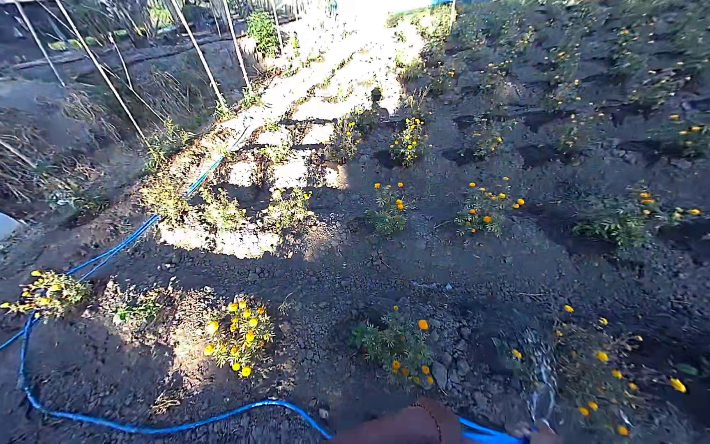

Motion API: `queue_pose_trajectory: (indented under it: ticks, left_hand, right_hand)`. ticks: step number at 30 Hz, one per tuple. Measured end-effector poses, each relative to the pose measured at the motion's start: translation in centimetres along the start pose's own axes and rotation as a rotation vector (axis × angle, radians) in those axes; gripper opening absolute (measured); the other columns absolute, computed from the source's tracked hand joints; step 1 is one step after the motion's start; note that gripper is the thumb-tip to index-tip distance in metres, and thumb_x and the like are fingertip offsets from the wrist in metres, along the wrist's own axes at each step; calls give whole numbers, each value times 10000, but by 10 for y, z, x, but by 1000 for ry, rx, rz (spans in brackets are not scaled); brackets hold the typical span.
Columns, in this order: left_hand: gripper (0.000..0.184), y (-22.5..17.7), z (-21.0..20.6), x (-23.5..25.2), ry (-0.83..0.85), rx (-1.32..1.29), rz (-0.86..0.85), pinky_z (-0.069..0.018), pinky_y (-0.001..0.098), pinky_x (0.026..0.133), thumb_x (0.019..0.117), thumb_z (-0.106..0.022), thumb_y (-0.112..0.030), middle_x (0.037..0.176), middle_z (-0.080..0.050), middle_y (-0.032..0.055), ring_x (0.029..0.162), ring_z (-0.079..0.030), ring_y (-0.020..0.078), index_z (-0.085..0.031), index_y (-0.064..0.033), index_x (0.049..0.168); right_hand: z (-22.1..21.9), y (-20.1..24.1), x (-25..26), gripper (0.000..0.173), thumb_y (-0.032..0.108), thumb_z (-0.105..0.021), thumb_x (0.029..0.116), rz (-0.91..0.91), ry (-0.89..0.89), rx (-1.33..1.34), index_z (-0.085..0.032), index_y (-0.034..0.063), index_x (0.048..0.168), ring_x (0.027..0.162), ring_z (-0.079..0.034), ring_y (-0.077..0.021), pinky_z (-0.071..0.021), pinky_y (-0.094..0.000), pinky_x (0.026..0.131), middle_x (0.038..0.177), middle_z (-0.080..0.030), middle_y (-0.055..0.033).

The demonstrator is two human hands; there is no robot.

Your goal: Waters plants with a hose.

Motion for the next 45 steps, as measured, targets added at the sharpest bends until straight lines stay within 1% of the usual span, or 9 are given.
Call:
queue_pose_trajectory:
  ticks: [3,6,12,19,23,27,33,39,45]
  left_hand:
    - [766,-25,-3,12,49,46,-14,-412,670,1055,1082,-330,-583,1340,-603,322,1291,-566,472,-606,101,1290]
    - [750,-28,-28,54,57,127,-70,-483,674,969,1081,-300,-593,1255,-645,297,1200,-627,453,-625,61,1253]
    - [619,-10,-60,78,79,16,-248,-471,649,1013,1093,-389,-511,1222,-657,279,1182,-632,436,-626,32,1269]
    - [547,181,-80,53,-158,-269,183,-475,616,1048,1064,-518,-460,1256,-672,252,1196,-644,415,-600,-5,1357]
    - [488,301,-154,-5,-135,-387,509,-466,611,1049,1068,-537,-377,1277,-647,292,1215,-625,438,-612,34,1320]
    - [468,352,-249,-66,-67,-556,726,-475,575,1036,1085,-518,-342,1251,-649,307,1182,-636,426,-628,62,1293]
    - [436,325,-322,-84,-91,-854,834,-514,536,972,1101,-501,-297,1230,-659,293,1091,-668,394,-612,65,1317]
    - [435,272,-288,-51,-247,-1039,731,-533,505,871,1107,-486,-326,1231,-665,246,1035,-667,343,-582,20,1353]
    - [395,260,-258,-45,-399,-1147,705,-521,533,923,1115,-469,-259,1275,-652,260,1119,-656,368,-576,47,1339]
  right_hand:
    - [39,19,16,223,312,-339,1126,130,-140,16,-442,137,1032,440,-453,-61,-451,-240,429,610,-448,44]
    - [52,34,1,218,289,-319,1135,44,-256,-6,-417,146,1003,401,-373,-41,-370,-198,383,571,-374,59]
    - [76,22,11,207,283,-322,1129,-69,-279,62,-399,129,1014,364,-320,-45,-318,-196,336,561,-341,41]
    - [74,19,19,172,296,-350,1131,-144,-218,-170,-409,135,1142,392,-320,-47,-312,-196,355,606,-340,38]
    - [75,21,24,161,281,-337,1135,-152,-194,-180,-404,135,1136,387,-309,-44,-300,-189,352,606,-334,38]
    - [78,27,23,145,262,-331,1135,-141,-211,-178,-396,135,1154,384,-310,-40,-299,-187,347,607,-339,40]
    - [87,37,28,131,258,-331,1135,-145,-184,-217,-382,140,1160,382,-305,-42,-299,-192,345,611,-331,40]
    - [115,60,49,142,258,-343,1133,-184,-160,-387,-392,142,1197,400,-297,-34,-282,-181,362,634,-340,39]
    - [136,84,57,152,272,-331,1137,-197,-109,-523,-381,152,1216,407,-293,-39,-275,-184,365,646,-342,34]
Point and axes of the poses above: each hand's wrist, its own x-axis towards the middle knuckle, its own z-axis out of the back of the hand, y = z × x, the point moved 7 cm from there along x, towards the middle knuckle
